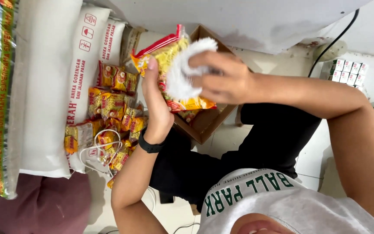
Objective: Cleaning individual instant noodle packets with a cloth and placing them into a cardboard box.
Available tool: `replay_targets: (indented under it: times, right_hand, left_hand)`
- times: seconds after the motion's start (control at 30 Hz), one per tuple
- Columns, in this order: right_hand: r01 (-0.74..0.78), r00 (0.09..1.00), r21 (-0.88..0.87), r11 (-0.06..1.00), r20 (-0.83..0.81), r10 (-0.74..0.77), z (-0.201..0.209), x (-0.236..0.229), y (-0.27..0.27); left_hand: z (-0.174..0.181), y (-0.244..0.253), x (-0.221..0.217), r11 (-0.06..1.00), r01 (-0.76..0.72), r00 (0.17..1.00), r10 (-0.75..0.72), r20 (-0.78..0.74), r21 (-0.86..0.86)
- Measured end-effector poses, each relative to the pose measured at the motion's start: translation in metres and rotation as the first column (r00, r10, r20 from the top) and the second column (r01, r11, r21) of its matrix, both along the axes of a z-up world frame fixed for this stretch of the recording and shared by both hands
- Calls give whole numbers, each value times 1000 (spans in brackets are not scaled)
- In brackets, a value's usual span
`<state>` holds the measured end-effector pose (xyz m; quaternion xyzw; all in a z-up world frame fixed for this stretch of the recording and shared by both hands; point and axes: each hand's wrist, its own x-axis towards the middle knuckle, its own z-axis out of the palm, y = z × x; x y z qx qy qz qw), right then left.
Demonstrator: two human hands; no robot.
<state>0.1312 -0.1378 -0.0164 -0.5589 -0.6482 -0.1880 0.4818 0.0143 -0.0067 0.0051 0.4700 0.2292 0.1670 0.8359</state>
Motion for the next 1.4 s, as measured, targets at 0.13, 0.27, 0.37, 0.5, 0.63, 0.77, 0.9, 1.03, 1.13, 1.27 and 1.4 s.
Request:
replay_targets:
  times: [0.13, 0.27, 0.37, 0.5, 0.63, 0.77, 0.9, 1.03, 1.13, 1.27, 1.4]
  right_hand:
    - [221, 951, -87, 971, -200, -235, 5, 27, -6]
    - [134, 960, -72, 988, -237, -148, 3, 16, -2]
    - [-53, 999, -94, 994, -17, 51, -8, 7, 0]
    - [17, 998, -93, 996, -61, -23, -11, 25, 0]
    - [143, 961, -150, 978, -216, -173, -12, 30, 0]
    - [-75, 996, -158, 985, -56, 67, -14, 8, 3]
    - [-92, 992, -88, 992, -94, 84, -24, 26, 7]
    - [20, 980, -104, 994, -195, -40, -18, 21, 7]
    - [-229, 970, -123, 966, 57, 237, -9, 6, 4]
    - [-291, 939, -199, 936, 128, 319, -6, 16, 4]
    - [-82, 997, -167, 983, -7, 82, -7, 22, 1]
  left_hand:
    - [0, 0, 2, 985, 103, 977, -125, -171, -135]
    - [-3, 6, 2, 985, 113, 975, -135, -176, -130]
    - [-9, 10, 4, 985, 74, 997, -68, 45, -153]
    - [-2, 10, 7, 988, 56, 985, -78, -153, -141]
    - [-2, 11, 4, 990, 81, 967, -106, -232, -116]
    - [-8, 15, 1, 984, 38, 999, -43, -24, -172]
    - [-2, 15, -2, 986, 17, 990, -40, -133, -165]
    - [1, 14, -2, 993, 29, 961, -60, -268, -117]
    - [-11, 17, -6, 982, 9, 999, -15, -30, -190]
    - [-16, 21, -8, 995, 17, 994, -6, -114, 98]
    - [-10, 16, -9, 990, 64, 988, -81, -132, -128]
